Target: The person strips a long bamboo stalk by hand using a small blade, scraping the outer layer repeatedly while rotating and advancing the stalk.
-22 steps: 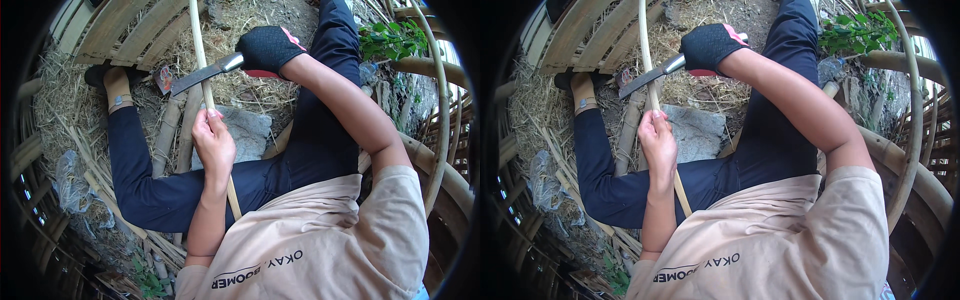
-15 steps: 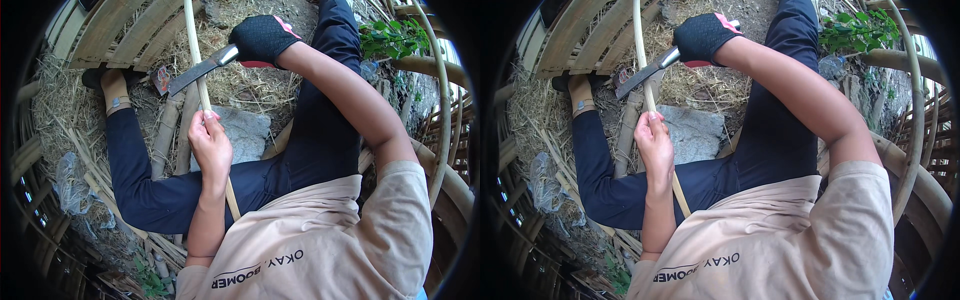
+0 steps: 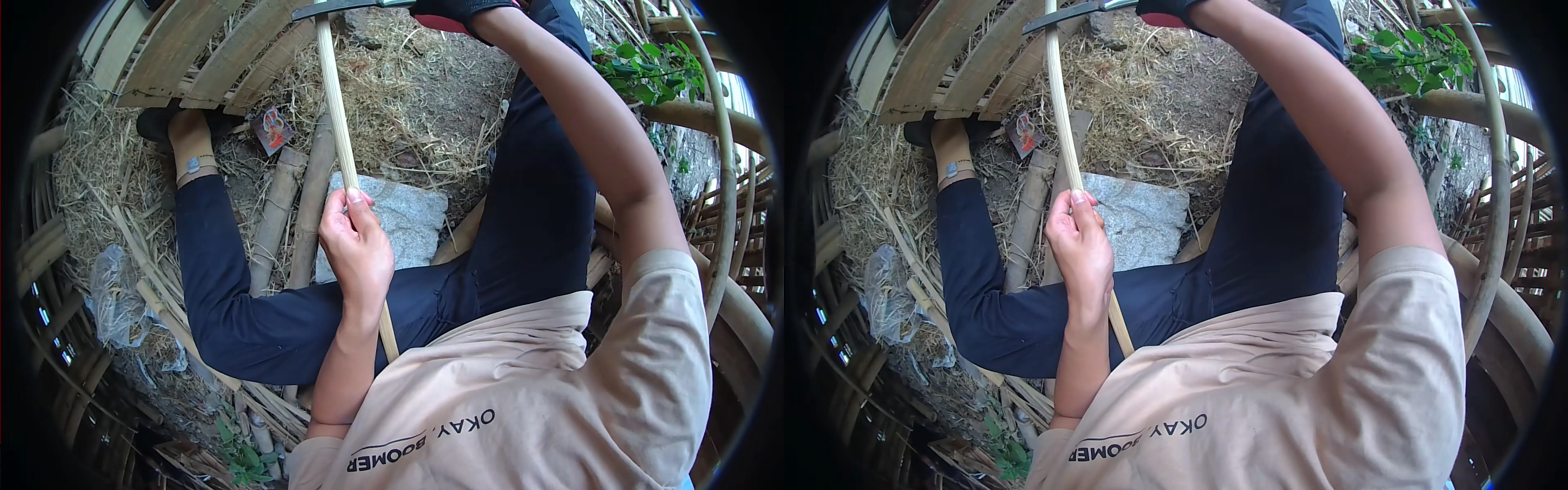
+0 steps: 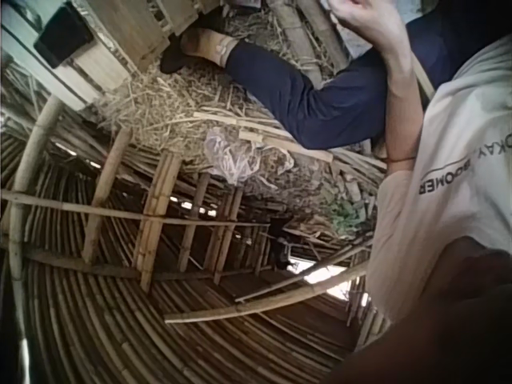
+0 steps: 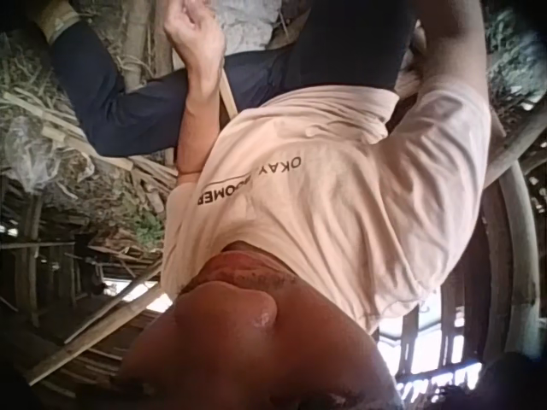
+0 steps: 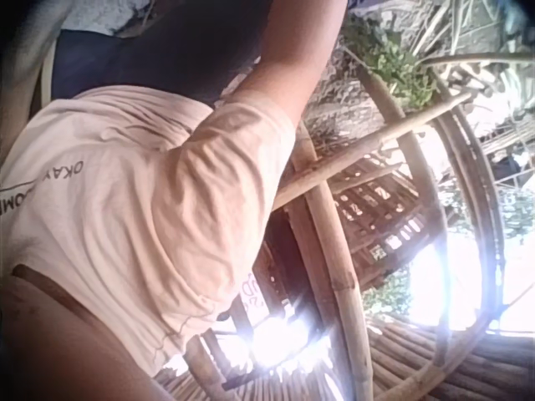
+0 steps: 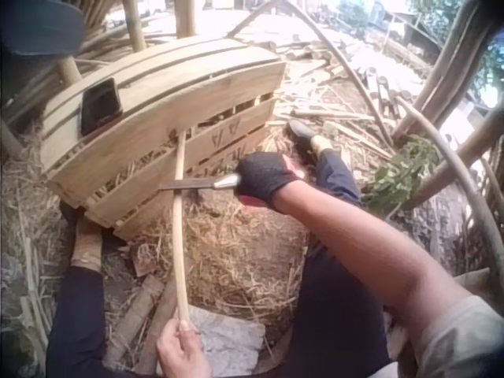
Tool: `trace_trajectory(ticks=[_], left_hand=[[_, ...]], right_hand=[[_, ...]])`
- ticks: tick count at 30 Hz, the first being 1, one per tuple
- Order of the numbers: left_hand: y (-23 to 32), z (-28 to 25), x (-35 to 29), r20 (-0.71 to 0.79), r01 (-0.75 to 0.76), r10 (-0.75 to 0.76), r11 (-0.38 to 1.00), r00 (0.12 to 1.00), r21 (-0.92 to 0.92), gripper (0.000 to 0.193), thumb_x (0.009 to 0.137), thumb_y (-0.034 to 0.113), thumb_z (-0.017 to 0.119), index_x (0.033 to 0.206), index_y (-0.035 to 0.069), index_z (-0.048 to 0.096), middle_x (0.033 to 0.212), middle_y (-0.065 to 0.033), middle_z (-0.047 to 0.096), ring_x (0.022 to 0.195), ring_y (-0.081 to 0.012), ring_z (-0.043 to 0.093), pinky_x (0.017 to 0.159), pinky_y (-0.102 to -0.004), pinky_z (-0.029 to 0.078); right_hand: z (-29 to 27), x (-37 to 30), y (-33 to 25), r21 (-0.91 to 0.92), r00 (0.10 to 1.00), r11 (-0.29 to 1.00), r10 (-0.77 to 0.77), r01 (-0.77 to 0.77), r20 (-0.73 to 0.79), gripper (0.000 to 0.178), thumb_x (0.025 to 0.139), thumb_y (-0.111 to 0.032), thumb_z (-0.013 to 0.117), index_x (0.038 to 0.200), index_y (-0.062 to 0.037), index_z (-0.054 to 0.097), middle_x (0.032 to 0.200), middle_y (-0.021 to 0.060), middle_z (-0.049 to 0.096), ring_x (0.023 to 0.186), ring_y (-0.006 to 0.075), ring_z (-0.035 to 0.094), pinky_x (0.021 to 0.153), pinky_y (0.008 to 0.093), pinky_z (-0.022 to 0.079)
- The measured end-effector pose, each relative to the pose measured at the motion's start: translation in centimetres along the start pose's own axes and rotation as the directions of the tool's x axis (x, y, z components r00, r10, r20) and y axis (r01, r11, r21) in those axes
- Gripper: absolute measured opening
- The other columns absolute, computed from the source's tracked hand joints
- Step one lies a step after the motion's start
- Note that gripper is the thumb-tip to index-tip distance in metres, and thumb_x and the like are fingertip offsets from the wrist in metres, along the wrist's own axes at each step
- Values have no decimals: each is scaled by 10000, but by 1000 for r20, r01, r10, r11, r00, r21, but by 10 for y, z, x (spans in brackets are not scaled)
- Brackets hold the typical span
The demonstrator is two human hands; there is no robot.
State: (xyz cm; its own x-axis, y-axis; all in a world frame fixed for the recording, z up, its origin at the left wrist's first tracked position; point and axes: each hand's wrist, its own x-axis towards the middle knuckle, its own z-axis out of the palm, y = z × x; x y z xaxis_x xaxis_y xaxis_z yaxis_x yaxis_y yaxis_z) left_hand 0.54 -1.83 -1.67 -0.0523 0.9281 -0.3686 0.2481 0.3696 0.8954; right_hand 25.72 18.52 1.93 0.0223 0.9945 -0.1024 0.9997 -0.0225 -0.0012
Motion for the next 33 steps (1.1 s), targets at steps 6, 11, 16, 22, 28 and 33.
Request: trace_trajectory(ticks=[6,11,16,22,28,33], left_hand=[[12,3,-1,37,58,-55,996,998,-68,234,1072,139,477,887,20,556,597,56,405,517,-29,364,475,-262,278],[10,1,-1,10,43,-43,997,999,-61,213,1068,129,477,923,12,581,591,45,427,516,-32,378,479,-268,285],[6,3,1,-6,28,-28,1000,1000,-4,215,1052,118,484,906,0,590,582,15,450,506,-66,409,490,-297,320],[0,2,2,-18,3,-3,999,1000,43,221,1044,121,490,888,1,589,574,-12,459,508,-95,441,499,-319,344],[0,5,0,-19,4,-3,998,1000,62,228,1046,129,490,882,6,590,574,-12,460,507,-98,445,497,-325,342],[-1,2,3,-24,-4,5,999,1000,47,233,1049,133,491,882,7,594,571,-4,458,497,-94,435,489,-325,334]], right_hand=[[9,-32,-4,122,995,988,-91,94,-35,237,772,-287,623,845,-129,784,822,183,732,789,367,731,726,459,576],[19,-98,-36,296,928,910,-342,289,145,211,812,-306,684,927,-150,769,841,140,735,809,336,726,769,429,579],[15,-122,-52,240,907,935,-324,263,269,189,786,-279,671,885,-154,773,810,146,733,789,339,731,739,449,583],[24,-98,-48,126,914,946,-323,300,247,178,758,-247,668,861,-151,778,805,151,734,777,332,738,710,459,588],[22,-59,-28,36,951,976,-220,217,216,220,804,-282,671,961,-170,777,869,132,746,823,323,737,760,452,586],[10,-48,-31,-16,939,965,-252,263,236,248,817,-345,682,925,-141,772,849,171,733,823,354,726,763,454,578]])
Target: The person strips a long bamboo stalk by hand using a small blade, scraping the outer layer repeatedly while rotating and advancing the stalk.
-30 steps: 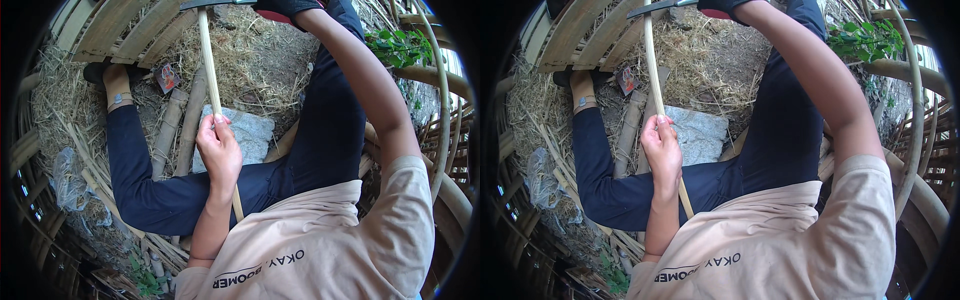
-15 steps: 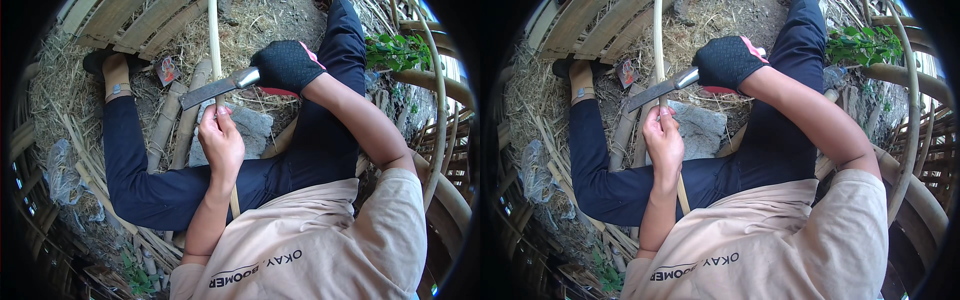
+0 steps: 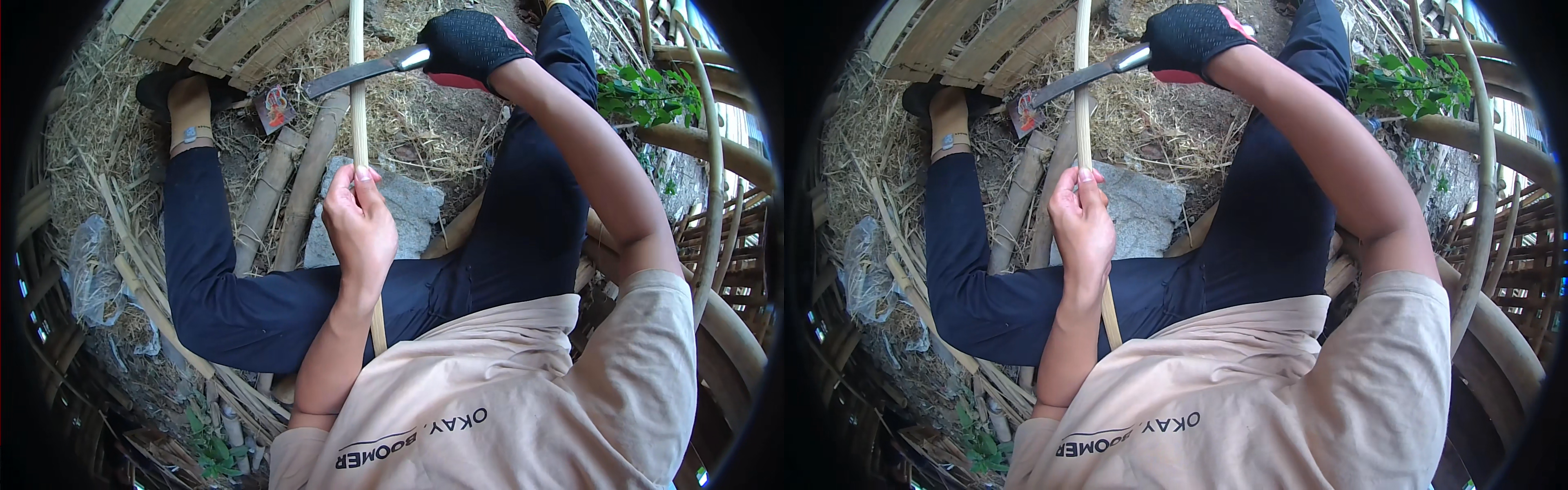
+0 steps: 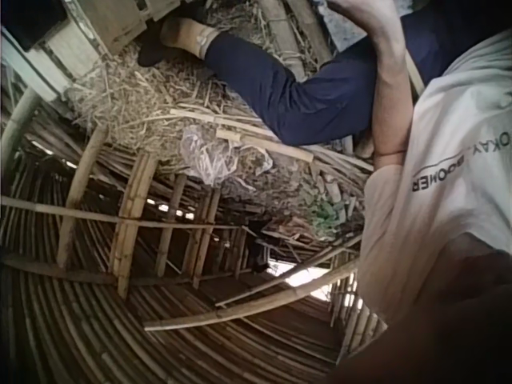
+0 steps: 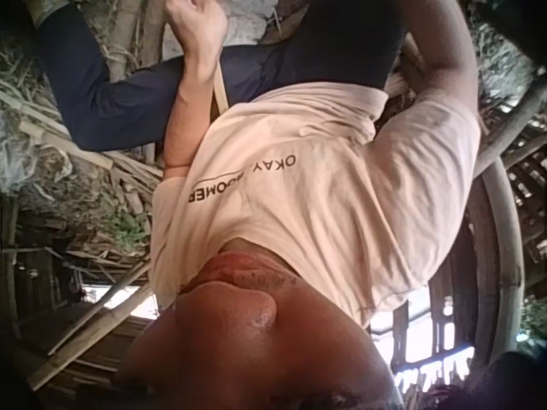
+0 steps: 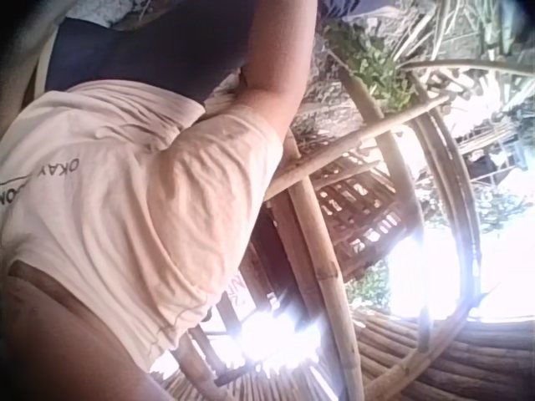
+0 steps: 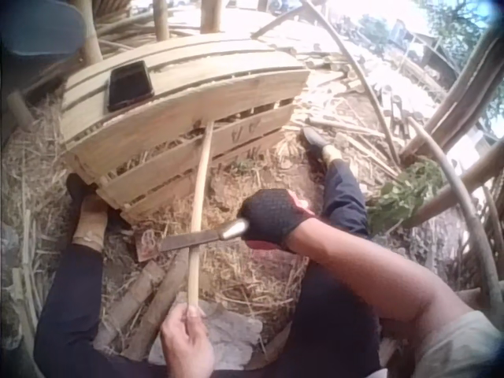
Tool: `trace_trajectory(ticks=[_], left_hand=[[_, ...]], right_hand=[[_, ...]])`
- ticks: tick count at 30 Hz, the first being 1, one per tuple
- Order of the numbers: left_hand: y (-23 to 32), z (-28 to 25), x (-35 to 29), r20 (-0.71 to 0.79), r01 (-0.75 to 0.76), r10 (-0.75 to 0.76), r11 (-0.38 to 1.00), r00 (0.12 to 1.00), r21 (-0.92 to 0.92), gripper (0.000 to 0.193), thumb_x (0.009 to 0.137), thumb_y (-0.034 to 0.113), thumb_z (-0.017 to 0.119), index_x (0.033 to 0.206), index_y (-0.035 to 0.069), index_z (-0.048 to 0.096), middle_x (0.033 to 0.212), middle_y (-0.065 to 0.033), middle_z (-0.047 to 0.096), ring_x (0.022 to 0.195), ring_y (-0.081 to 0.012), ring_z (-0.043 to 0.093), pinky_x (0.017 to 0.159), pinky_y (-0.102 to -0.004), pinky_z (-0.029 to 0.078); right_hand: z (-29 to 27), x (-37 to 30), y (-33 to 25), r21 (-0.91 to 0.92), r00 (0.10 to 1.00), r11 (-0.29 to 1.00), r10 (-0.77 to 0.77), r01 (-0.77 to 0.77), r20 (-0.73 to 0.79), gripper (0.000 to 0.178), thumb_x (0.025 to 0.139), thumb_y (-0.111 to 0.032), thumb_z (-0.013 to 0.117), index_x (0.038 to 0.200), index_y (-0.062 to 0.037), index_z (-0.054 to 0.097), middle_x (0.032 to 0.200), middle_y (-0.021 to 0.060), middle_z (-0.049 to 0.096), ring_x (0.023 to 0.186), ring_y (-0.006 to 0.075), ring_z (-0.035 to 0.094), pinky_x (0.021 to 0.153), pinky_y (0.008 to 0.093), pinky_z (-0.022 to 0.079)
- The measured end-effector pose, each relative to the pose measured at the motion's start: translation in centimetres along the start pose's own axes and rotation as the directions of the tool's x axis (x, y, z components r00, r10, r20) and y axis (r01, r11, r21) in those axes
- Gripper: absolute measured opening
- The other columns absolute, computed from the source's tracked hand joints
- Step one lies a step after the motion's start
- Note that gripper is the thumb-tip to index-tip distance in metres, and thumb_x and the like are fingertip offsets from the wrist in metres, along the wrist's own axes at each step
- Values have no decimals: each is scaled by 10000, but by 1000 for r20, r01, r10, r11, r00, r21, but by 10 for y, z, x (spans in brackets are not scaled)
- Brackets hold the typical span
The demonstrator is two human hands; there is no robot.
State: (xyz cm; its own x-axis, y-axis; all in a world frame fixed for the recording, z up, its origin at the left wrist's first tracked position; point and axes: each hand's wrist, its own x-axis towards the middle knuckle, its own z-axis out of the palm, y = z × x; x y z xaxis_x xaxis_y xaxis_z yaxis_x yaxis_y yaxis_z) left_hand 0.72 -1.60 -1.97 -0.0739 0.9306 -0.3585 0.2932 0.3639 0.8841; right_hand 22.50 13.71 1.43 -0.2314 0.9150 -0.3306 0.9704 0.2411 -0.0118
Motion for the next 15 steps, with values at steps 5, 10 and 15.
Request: trace_trajectory(ticks=[5,10,15], left_hand=[[4,-1,0,-10,5,-5,1000,1000,2,243,1054,138,492,878,7,596,565,1,451,493,-77,420,481,-314,316],[5,1,-9,27,24,-23,999,999,-37,242,1056,131,494,874,8,596,572,13,444,490,-70,401,474,-306,300],[9,4,-7,43,70,-65,988,997,-139,240,1055,129,496,874,9,597,570,19,432,492,-65,383,472,-306,294]], right_hand=[[-9,0,-1,97,996,992,82,-79,-25,201,768,-282,651,842,-150,783,825,193,729,809,370,730,759,447,578],[-19,24,52,116,915,943,331,-312,-232,323,847,-334,606,887,-61,774,871,232,725,866,385,723,814,465,565],[-8,11,58,96,958,984,169,-151,-232,346,870,-383,619,878,-72,772,852,231,721,843,396,717,795,468,559]])
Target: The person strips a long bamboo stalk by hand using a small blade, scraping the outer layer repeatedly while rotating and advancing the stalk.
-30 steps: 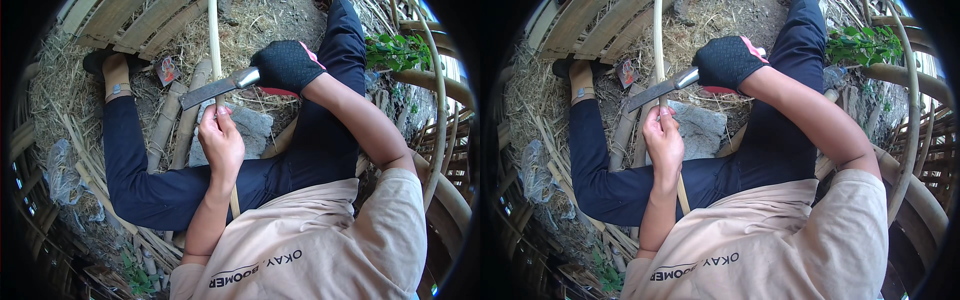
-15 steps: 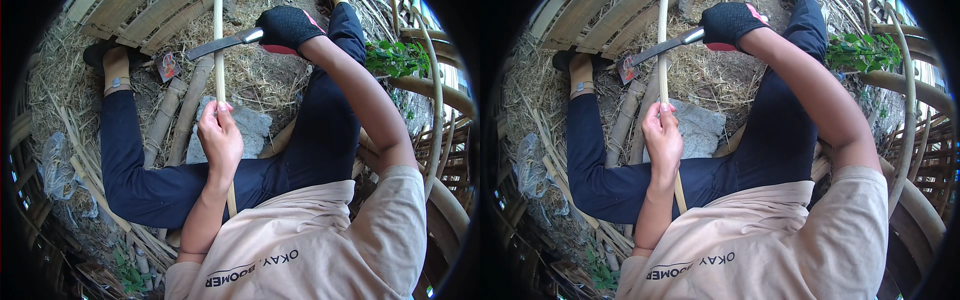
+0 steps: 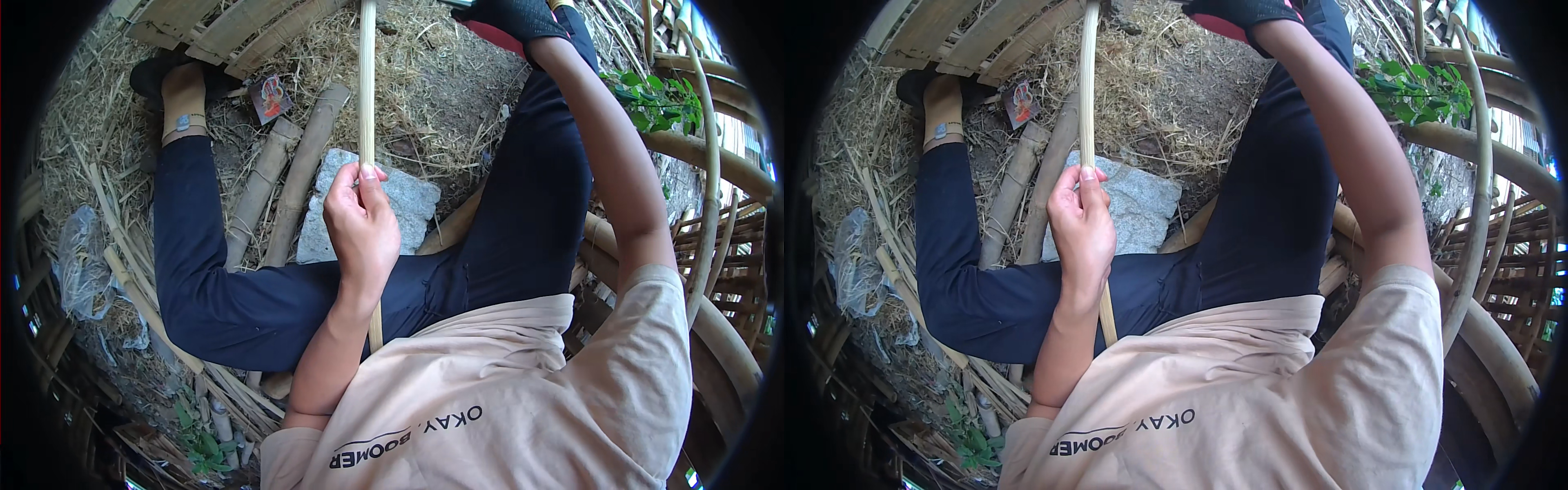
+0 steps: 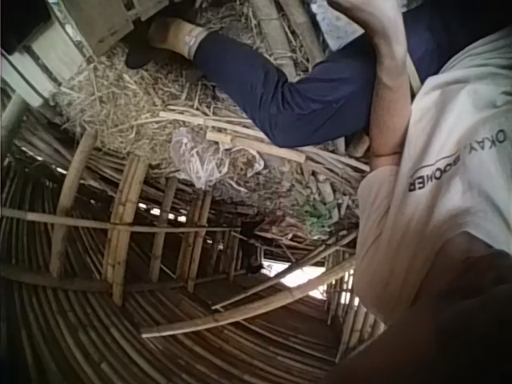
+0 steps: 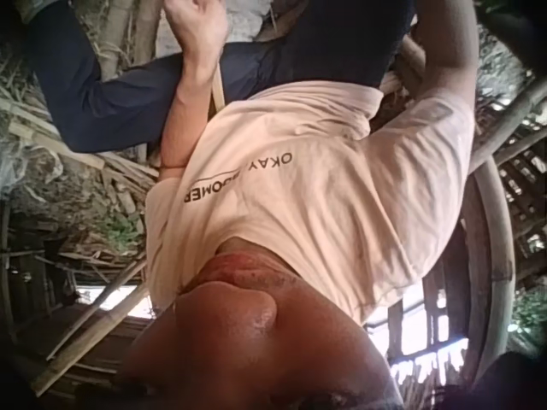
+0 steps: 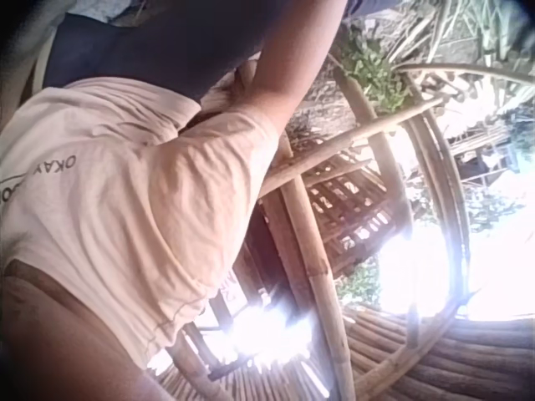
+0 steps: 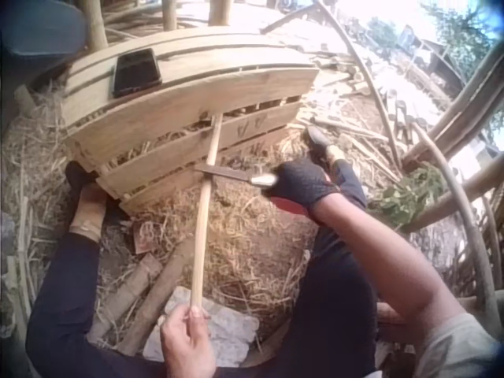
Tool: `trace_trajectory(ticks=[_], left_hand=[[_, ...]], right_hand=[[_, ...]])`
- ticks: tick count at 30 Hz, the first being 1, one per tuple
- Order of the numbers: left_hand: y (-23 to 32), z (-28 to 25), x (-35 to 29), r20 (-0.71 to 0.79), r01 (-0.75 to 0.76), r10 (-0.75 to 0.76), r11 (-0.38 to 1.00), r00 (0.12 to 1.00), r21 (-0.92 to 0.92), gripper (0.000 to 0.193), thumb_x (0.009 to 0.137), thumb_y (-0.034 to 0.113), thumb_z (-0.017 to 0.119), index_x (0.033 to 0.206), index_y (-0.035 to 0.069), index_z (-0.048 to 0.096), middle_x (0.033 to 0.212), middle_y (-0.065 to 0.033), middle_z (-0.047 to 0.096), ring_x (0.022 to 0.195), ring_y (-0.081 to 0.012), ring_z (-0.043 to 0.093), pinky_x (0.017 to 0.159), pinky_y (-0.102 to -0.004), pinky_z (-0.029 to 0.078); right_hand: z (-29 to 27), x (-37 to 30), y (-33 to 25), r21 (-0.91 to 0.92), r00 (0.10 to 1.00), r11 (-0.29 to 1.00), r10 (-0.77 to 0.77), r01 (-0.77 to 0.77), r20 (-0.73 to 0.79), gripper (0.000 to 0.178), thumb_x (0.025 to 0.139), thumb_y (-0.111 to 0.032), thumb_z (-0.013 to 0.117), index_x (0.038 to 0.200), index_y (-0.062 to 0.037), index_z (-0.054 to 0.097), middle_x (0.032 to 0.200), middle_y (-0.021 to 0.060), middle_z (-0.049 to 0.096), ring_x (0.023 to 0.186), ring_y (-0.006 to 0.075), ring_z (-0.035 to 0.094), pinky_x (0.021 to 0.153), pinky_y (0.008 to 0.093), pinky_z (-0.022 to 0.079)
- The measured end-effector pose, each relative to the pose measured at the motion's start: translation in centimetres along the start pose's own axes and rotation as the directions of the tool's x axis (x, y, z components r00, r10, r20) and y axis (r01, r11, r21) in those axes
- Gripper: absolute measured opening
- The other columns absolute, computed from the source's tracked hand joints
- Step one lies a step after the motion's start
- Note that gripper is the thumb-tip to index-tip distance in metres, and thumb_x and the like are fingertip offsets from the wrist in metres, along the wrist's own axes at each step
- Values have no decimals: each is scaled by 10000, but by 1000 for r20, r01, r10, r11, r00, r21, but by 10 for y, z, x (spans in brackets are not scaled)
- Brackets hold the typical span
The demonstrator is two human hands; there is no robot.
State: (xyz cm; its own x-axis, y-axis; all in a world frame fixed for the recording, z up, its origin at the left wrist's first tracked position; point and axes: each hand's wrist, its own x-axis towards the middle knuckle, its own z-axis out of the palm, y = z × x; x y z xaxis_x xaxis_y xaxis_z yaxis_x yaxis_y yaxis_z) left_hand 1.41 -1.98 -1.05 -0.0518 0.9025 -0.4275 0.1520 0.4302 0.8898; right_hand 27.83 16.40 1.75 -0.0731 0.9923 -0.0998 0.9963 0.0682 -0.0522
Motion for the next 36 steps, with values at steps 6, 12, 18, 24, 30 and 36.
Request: trace_trajectory(ticks=[6,12,18,24,30,36], left_hand=[[-15,-3,4,21,-11,12,1000,1000,-7,236,1090,170,453,947,38,586,632,87,384,516,3,298,455,-237,228],[-16,-5,9,-30,-62,63,998,998,33,257,1024,149,530,848,-2,643,572,-75,540,499,-170,508,515,-373,394],[-15,-14,16,-115,-76,96,983,989,166,285,1037,186,508,851,18,644,648,-70,579,581,-186,562,557,-365,425],[-12,9,-1,-65,-137,147,981,987,139,244,983,143,537,843,5,681,797,-198,708,763,-347,719,700,-449,546],[-1,-7,2,-37,-91,92,996,995,24,245,981,142,531,872,-8,690,840,-200,722,797,-337,724,724,-447,549],[-3,-10,3,36,-62,63,998,997,-29,275,1002,165,518,893,-10,700,841,-184,721,789,-311,720,714,-435,539]], right_hand=[[23,-64,-49,212,963,976,-104,50,250,354,838,-453,724,1047,-170,767,931,144,744,893,344,717,846,442,560],[8,-101,-78,112,919,988,-144,110,367,285,833,-411,694,998,-192,774,917,146,743,891,345,718,828,448,564],[30,-67,-90,47,964,994,-110,102,240,287,812,-354,679,952,-120,768,908,186,733,863,377,712,809,459,564],[-14,-29,-28,-114,953,958,277,-264,120,393,831,-318,590,1078,-62,759,1089,223,728,1010,376,717,885,437,559],[-40,-33,-62,-156,992,980,125,-122,7,421,830,-393,649,1023,-36,763,1011,204,746,928,342,739,831,410,572],[-65,-44,-111,-149,945,971,-138,188,295,334,812,-338,695,847,-12,754,728,114,720,662,257,701,666,400,556]])
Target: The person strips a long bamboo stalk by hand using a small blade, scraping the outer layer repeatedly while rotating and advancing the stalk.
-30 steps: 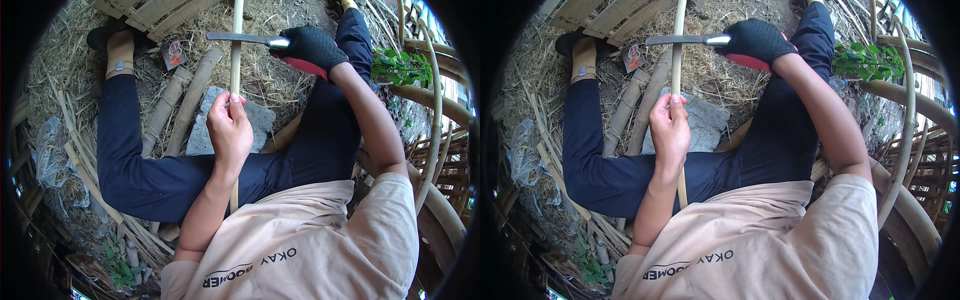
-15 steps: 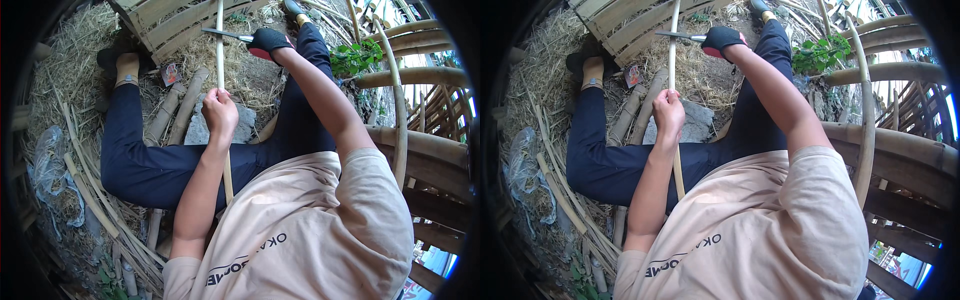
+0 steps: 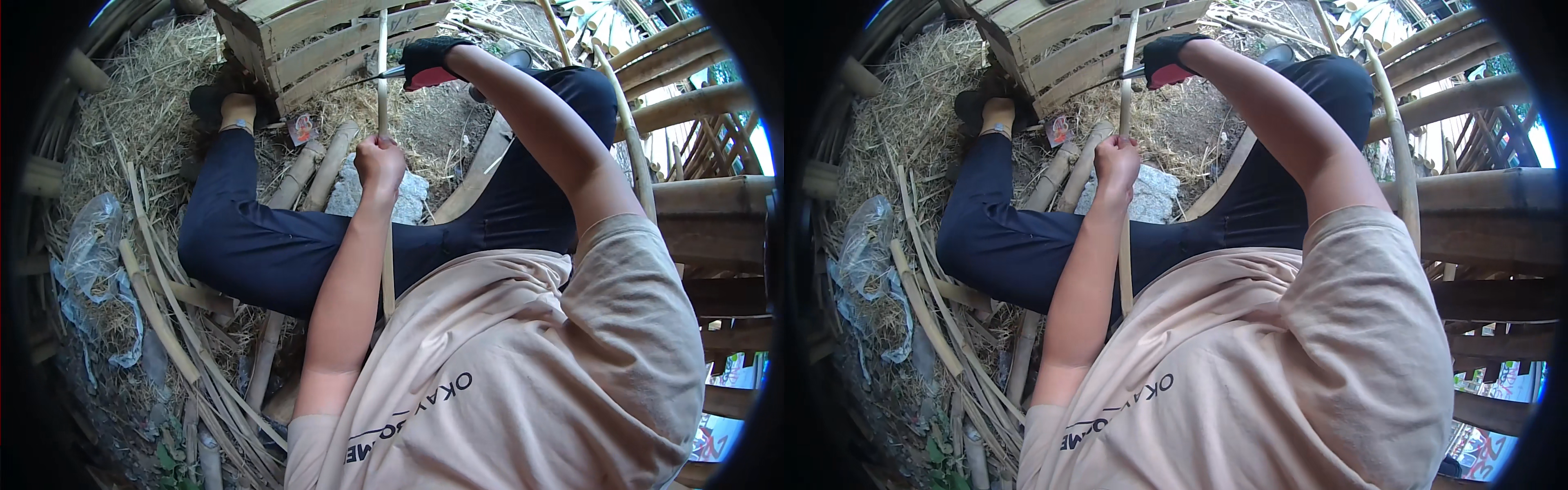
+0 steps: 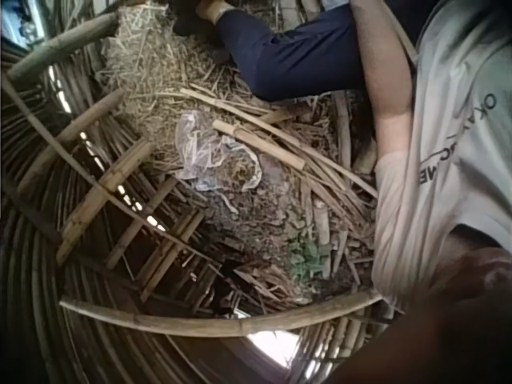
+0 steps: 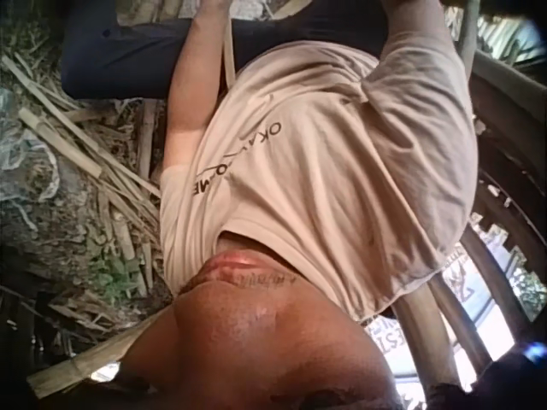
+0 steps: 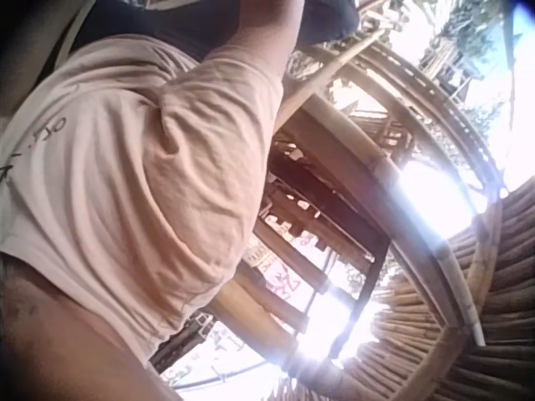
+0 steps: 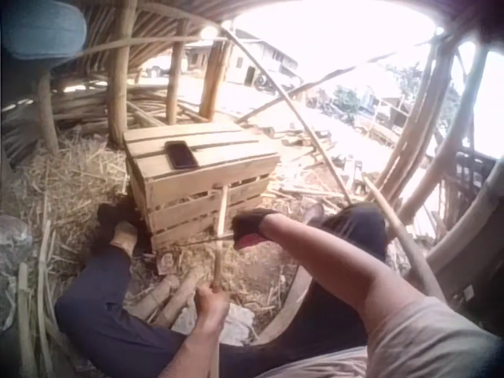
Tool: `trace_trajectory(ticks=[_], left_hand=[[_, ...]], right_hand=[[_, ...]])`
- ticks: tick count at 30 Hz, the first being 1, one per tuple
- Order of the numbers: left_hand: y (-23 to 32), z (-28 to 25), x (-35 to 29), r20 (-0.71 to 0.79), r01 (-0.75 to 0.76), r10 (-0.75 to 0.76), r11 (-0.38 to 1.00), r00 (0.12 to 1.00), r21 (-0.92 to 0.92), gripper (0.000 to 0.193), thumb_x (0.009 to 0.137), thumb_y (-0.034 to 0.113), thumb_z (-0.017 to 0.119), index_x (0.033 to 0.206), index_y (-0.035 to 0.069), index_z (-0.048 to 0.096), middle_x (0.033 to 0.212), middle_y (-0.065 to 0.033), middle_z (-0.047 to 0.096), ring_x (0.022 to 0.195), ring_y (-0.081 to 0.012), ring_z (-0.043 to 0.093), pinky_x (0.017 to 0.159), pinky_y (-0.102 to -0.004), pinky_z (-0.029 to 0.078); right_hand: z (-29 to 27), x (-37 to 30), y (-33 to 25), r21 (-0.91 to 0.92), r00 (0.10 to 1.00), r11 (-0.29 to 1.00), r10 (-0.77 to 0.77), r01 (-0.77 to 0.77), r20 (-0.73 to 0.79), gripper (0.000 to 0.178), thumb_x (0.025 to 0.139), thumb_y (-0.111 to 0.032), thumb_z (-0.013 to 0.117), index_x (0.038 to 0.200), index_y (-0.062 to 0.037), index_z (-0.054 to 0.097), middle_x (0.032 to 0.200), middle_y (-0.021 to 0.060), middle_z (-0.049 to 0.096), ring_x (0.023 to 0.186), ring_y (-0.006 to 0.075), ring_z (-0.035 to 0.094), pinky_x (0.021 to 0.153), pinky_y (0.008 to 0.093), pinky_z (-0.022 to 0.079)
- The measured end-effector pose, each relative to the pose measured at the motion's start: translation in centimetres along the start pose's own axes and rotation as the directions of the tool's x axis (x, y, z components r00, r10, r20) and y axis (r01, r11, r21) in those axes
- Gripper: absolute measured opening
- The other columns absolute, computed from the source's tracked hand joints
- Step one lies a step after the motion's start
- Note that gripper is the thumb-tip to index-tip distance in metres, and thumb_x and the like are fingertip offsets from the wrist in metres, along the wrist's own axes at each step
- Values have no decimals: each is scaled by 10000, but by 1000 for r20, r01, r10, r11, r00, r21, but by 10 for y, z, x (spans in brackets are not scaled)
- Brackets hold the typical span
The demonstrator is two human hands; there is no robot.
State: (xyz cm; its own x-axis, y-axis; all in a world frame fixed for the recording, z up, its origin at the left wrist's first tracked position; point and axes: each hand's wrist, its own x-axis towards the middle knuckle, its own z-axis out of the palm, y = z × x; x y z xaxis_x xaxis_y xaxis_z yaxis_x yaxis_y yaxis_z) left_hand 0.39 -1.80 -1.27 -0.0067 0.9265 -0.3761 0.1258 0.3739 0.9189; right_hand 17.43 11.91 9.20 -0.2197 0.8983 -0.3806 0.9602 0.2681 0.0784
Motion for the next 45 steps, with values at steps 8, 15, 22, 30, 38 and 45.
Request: trace_trajectory(ticks=[8,15,22,30,38,45], left_hand=[[-9,-5,-1,0,2,-2,999,1000,33,301,1034,204,506,886,-8,662,687,-66,595,597,-163,558,565,-350,417],[-10,-14,0,89,136,-123,977,988,-163,252,1082,247,462,938,65,559,624,65,411,461,-28,336,394,-226,246],[10,-22,-20,182,289,-242,906,953,-310,210,1094,238,461,965,90,536,625,93,345,468,4,283,407,-199,194],[36,-16,-8,184,357,-320,905,929,-232,215,1096,267,472,980,94,528,640,104,310,485,14,246,421,-192,175],[41,-20,4,173,312,-284,936,943,-161,214,1091,284,487,971,112,524,654,100,334,495,11,259,424,-193,180],[46,-9,11,100,295,-284,947,954,-124,224,1099,277,465,928,137,498,641,96,361,498,14,289,426,-191,188]], right_hand=[[-26,-39,8,-221,992,968,-124,122,4,321,777,-304,689,929,-34,772,943,184,746,885,345,728,761,432,568],[-19,-48,16,-53,964,963,-263,265,43,345,783,-406,748,974,-119,763,886,162,735,864,357,721,770,454,570],[12,-46,23,149,951,944,-305,293,60,306,809,-406,738,910,-117,753,777,151,714,789,346,722,711,457,565],[30,-39,51,188,967,949,-253,252,-19,268,777,-357,741,874,-107,748,743,145,708,750,342,723,677,447,568],[3,-52,56,256,934,900,-356,353,-33,205,765,-290,691,856,-114,740,762,130,710,773,330,728,665,456,568],[-26,-23,95,-15,837,839,-540,543,83,185,773,-250,661,883,-137,758,774,105,719,769,326,730,648,450,572]])
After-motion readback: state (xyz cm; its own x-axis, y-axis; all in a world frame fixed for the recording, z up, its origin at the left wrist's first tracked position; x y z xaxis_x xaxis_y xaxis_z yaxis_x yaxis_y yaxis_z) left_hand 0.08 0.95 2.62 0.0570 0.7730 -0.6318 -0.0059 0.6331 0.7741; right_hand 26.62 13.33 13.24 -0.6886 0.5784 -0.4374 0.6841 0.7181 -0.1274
